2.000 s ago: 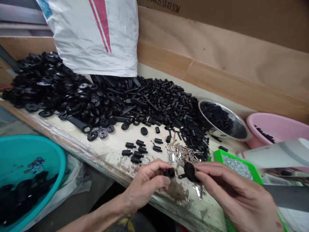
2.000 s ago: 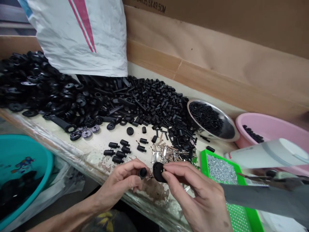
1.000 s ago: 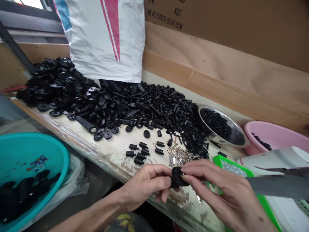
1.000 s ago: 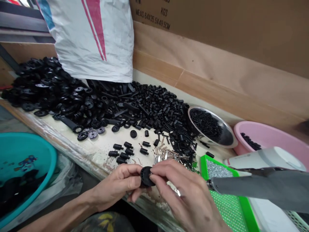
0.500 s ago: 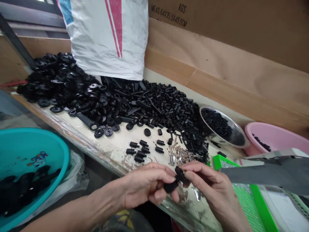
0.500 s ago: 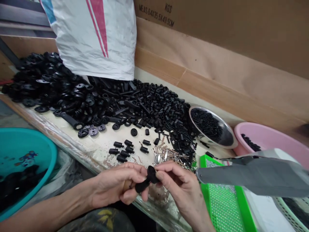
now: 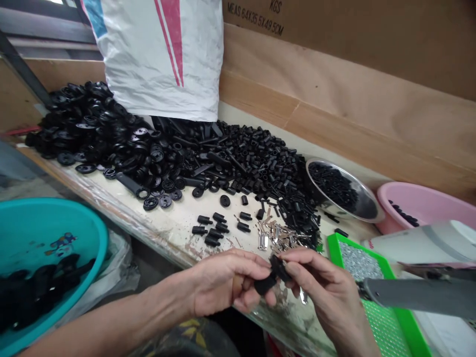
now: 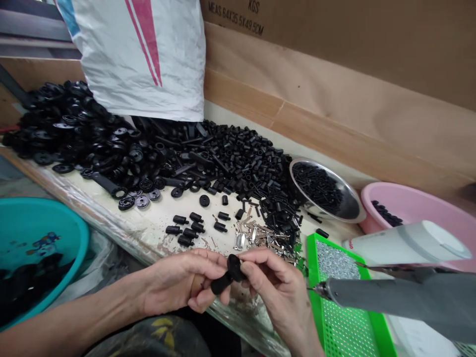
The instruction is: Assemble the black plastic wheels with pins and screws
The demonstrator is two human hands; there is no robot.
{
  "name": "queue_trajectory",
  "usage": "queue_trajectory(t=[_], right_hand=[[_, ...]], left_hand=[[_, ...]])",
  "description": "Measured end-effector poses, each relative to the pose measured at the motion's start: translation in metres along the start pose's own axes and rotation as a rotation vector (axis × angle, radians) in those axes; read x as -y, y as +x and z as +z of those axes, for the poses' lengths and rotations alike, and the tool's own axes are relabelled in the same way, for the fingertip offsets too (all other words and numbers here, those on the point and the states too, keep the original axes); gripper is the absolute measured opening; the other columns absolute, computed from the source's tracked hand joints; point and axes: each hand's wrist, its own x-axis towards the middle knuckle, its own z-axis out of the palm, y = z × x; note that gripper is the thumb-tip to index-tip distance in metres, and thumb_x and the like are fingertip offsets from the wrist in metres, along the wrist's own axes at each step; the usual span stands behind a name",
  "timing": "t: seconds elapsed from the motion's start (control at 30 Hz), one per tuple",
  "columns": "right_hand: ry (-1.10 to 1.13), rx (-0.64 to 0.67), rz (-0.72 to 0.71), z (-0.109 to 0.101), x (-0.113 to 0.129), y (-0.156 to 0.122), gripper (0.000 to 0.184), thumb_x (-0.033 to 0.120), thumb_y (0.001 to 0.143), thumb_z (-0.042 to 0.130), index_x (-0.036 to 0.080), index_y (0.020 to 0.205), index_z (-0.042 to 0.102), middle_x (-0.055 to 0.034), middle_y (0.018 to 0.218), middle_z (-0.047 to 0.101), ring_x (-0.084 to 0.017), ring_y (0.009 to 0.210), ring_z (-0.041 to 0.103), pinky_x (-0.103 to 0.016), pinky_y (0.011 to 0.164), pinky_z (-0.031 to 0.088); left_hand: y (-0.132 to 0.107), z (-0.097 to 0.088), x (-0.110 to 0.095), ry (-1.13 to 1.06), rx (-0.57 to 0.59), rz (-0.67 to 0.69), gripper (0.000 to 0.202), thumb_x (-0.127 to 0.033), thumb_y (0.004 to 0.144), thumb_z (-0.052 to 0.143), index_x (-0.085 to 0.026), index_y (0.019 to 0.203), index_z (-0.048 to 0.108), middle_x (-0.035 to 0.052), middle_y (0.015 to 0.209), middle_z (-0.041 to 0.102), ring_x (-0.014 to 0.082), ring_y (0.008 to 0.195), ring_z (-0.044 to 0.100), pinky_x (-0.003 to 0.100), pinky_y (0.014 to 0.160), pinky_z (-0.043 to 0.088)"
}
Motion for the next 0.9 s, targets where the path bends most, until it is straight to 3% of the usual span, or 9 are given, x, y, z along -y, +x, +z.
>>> queue_trajectory(t=[0.37,0.53,0.77,0.9], right_hand=[[0.066,-0.023,0.015,-0.002,-0.009,-0.006,0.007,0.027,0.085,0.067,0.026,0.09,0.072,0.0013,0.082,0.069,-0.007,0.055,0.061,-0.014,0.05,0.052],[0.049,-0.07,-0.015,-0.002,-0.006,-0.008,0.009,0.025,0.085,0.068,0.028,0.091,0.073,0.0028,0.071,0.071,-0.009,0.055,0.065,-0.013,0.053,0.055],[0.165,-0.033,0.003,-0.004,-0.011,-0.012,0.02,0.022,0.076,0.076,0.032,0.093,0.074,0.0029,0.079,0.076,-0.01,0.061,0.07,-0.013,0.056,0.056],[0.054,-0.039,-0.056,-0.006,-0.014,-0.012,0.026,0.022,0.077,0.075,0.034,0.1,0.073,0.0019,0.088,0.076,-0.011,0.071,0.071,-0.015,0.062,0.057]], left_hand=[[0.007,0.009,0.001,0.107,-0.081,0.031,0.012,-0.023,0.074,0.061,-0.012,0.073,0.066,0.0035,0.062,0.064,0.0057,0.04,0.045,0.019,0.04,0.027],[0.007,0.013,0.0,0.15,-0.12,0.031,0.014,-0.025,0.072,0.061,-0.012,0.073,0.067,0.0021,0.061,0.064,0.0053,0.039,0.043,0.02,0.04,0.025],[0.009,0.012,0.003,0.166,-0.103,0.033,0.014,-0.025,0.073,0.06,-0.013,0.075,0.066,0.0013,0.061,0.064,0.0048,0.039,0.042,0.019,0.041,0.025],[0.009,0.012,0.006,0.197,-0.174,0.044,0.012,-0.025,0.072,0.061,-0.014,0.073,0.064,0.0014,0.06,0.064,0.0049,0.038,0.041,0.018,0.041,0.026]])
